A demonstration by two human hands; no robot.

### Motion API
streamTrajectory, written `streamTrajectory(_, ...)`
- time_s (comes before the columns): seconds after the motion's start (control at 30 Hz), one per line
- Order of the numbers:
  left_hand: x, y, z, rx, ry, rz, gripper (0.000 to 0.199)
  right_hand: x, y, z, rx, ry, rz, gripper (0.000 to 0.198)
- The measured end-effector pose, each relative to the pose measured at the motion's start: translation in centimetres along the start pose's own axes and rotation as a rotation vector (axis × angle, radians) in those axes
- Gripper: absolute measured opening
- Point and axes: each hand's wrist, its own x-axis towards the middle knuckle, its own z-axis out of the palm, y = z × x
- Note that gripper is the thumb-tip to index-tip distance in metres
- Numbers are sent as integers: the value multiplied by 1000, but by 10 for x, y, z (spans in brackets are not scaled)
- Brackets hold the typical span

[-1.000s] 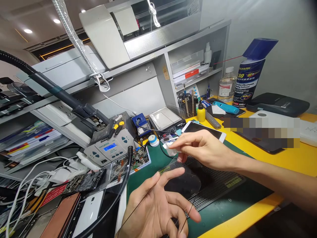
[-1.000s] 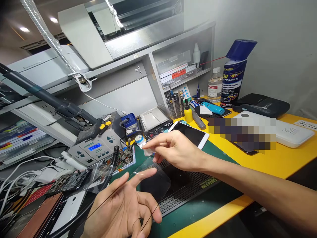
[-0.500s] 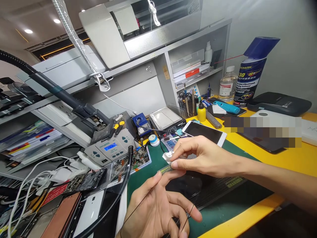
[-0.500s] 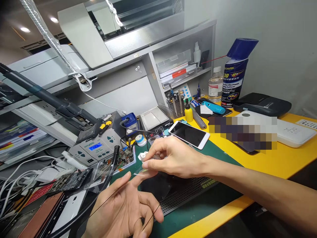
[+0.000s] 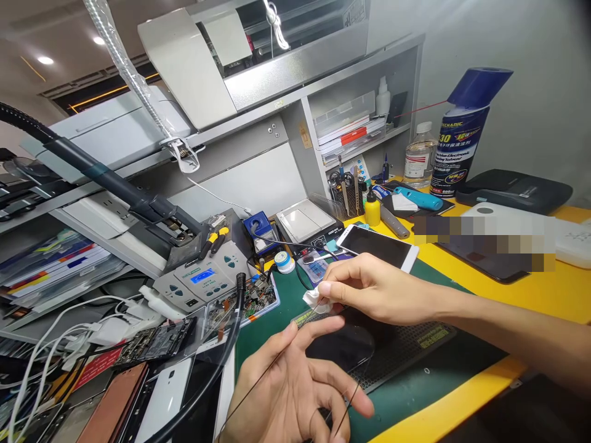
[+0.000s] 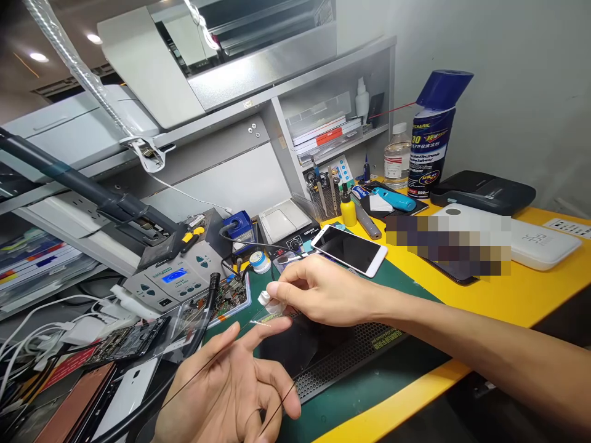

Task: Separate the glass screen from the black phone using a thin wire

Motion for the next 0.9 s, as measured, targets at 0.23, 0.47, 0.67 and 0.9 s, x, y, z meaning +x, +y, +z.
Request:
streamTrajectory(0.23,3,0,-1,13,-16,-4,69,0,2,3,168,-12,16,27)
streamTrajectory(0.47,5,2,1,3,24,-20,73,1,1,2,95,-34,-19,25)
streamTrajectory(0.67,4,0,-1,-12,2,-13,67,1,-1,0,-78,-42,-16,34)
streamTrajectory(0.9,5,0,-8,-15,-88,14,65,6,5,-3,227,69,60,36)
